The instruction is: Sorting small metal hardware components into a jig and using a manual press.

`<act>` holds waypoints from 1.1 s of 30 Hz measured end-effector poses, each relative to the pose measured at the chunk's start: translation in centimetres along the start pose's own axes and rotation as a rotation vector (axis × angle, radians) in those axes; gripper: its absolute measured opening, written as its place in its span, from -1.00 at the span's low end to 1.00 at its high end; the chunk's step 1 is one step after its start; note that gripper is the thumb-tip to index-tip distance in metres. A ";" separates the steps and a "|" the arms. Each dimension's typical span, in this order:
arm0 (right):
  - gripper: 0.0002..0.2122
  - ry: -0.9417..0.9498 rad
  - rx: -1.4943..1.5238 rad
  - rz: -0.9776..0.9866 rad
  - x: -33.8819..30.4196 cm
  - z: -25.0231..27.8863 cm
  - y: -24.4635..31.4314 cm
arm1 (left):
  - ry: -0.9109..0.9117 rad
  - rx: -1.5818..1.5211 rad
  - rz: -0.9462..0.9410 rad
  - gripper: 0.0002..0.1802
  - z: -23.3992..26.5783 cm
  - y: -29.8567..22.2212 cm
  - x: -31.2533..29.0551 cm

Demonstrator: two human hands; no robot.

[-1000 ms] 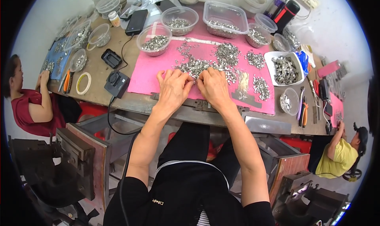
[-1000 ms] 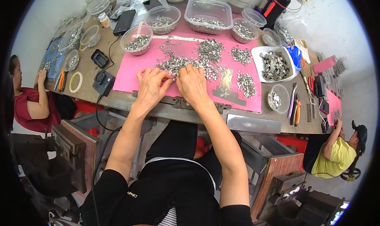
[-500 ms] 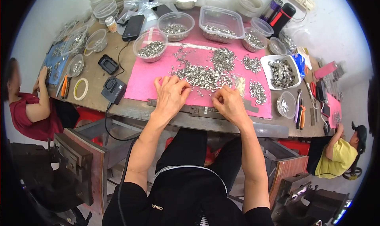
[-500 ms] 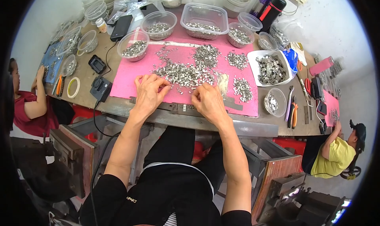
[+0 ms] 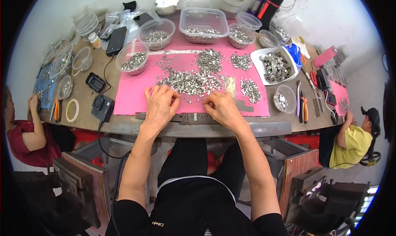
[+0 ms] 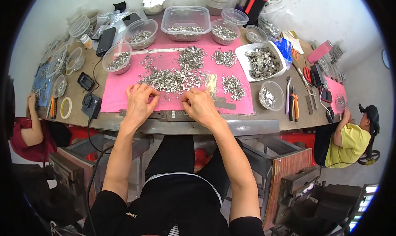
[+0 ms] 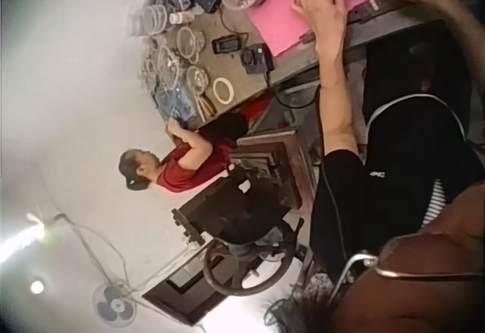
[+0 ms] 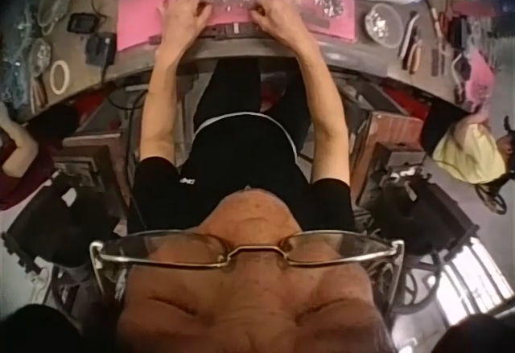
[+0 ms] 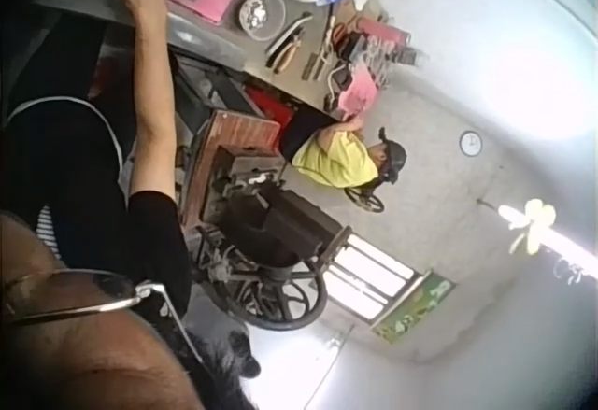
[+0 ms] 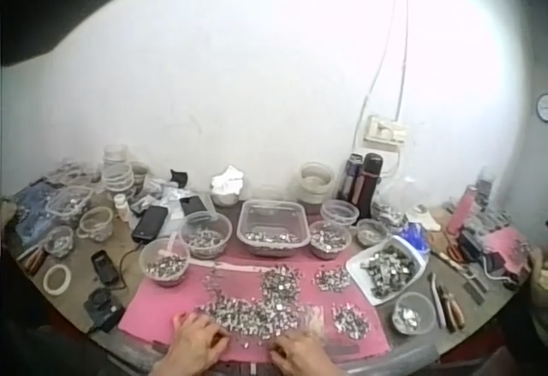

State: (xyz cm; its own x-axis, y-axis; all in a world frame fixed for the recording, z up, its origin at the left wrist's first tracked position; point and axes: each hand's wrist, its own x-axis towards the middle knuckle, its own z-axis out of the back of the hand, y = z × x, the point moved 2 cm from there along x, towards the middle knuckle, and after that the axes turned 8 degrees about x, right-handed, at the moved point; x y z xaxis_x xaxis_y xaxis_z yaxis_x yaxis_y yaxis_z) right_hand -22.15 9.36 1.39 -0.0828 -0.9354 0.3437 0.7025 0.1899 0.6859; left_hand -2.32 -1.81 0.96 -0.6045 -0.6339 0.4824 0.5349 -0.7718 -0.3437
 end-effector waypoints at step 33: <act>-0.84 -0.202 -0.161 0.119 -5.8 1.2 1.7 | 0.028 -0.297 -0.303 -0.83 -2.4 -7.2 -1.3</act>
State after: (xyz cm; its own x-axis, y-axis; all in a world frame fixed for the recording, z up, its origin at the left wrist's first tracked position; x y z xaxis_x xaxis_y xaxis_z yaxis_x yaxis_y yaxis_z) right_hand -21.34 15.45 1.32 -0.1203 -0.8280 0.5476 0.8178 0.2301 0.5276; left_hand -6.82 4.44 0.88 -0.7263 -0.3740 0.5767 0.1394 -0.9017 -0.4092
